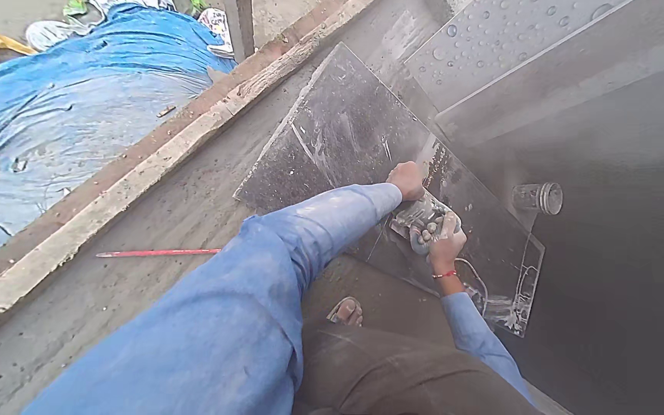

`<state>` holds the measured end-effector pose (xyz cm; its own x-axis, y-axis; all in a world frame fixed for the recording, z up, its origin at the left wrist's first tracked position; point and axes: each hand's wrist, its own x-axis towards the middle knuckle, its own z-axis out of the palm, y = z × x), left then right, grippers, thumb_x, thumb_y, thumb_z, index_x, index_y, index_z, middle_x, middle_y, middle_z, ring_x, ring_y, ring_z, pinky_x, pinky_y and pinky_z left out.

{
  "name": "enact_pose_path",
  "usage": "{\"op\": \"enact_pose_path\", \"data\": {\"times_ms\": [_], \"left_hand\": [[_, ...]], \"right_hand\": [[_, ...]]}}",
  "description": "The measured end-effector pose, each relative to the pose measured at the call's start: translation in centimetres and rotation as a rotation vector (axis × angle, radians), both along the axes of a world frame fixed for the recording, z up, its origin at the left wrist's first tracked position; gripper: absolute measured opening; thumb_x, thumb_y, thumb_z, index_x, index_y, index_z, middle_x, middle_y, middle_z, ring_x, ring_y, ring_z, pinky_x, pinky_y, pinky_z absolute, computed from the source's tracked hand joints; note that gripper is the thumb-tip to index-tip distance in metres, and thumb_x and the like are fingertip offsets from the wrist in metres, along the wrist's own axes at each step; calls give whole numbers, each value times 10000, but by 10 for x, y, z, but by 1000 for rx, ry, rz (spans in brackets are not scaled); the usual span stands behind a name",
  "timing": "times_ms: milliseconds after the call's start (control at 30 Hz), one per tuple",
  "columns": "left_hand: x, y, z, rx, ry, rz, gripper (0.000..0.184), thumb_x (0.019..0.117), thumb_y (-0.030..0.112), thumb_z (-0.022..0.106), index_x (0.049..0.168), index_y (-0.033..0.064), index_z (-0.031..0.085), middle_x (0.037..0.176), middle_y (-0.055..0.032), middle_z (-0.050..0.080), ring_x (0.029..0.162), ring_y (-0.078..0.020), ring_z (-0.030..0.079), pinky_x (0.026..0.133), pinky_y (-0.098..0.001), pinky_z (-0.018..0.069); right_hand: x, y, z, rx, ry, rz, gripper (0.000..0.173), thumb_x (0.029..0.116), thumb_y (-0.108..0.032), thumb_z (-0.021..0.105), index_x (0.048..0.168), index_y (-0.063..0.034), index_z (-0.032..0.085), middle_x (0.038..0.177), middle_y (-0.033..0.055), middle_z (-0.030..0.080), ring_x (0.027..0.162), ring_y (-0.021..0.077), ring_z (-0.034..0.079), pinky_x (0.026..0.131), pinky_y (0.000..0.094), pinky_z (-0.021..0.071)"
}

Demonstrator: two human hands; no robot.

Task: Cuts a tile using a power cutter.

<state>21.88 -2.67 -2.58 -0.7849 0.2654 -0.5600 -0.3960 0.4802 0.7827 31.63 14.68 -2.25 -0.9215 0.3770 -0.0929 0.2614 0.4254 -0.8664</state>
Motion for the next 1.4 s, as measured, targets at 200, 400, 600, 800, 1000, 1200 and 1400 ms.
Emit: {"op": "enact_pose_path", "data": {"times_ms": [200,400,600,800,1000,1200,1400], "left_hand": [[2,-1,-4,-24,18,-28,342,790,305,833,860,5,684,1006,-210,692,983,-360,689,808,-585,570],[5,1,-13,-30,46,-55,394,783,388,845,851,28,700,935,-182,699,919,-339,694,775,-568,572],[12,4,-13,-44,36,-62,399,779,395,843,835,30,691,934,-181,696,917,-337,694,774,-563,573],[7,4,-14,-50,30,-66,395,771,392,852,896,41,722,962,-183,708,938,-338,700,795,-575,575],[-32,11,-20,-91,73,-24,340,740,412,868,863,108,777,928,-135,736,913,-301,707,803,-572,568],[-100,23,-14,-126,139,34,348,734,403,885,899,115,782,945,-136,742,926,-302,711,834,-570,563],[-171,27,-28,-75,129,181,383,682,304,943,992,131,799,994,-98,763,950,-233,730,875,-496,588]], "right_hand": [[3,-6,-2,8,15,9,370,1122,-283,406,980,-10,611,578,21,567,405,144,561,402,333,551],[8,-4,-1,-1,18,13,370,1119,-280,410,991,0,616,574,30,572,404,157,567,401,349,557],[16,-1,0,-17,6,16,385,1120,-293,393,981,-4,608,566,27,567,394,158,561,390,346,551],[14,-4,-3,4,22,2,378,1114,-287,415,952,-9,614,573,25,567,399,154,559,395,347,551],[-28,4,-3,21,-11,-8,403,1099,-363,451,939,-29,611,579,36,586,425,175,586,437,373,570],[-101,20,-3,66,-102,-51,517,1057,-544,449,908,-79,621,592,44,559,427,187,553,439,412,538],[-179,12,3,253,-82,-40,445,1022,-457,516,830,-77,643,731,82,626,685,228,651,664,484,525]]}}
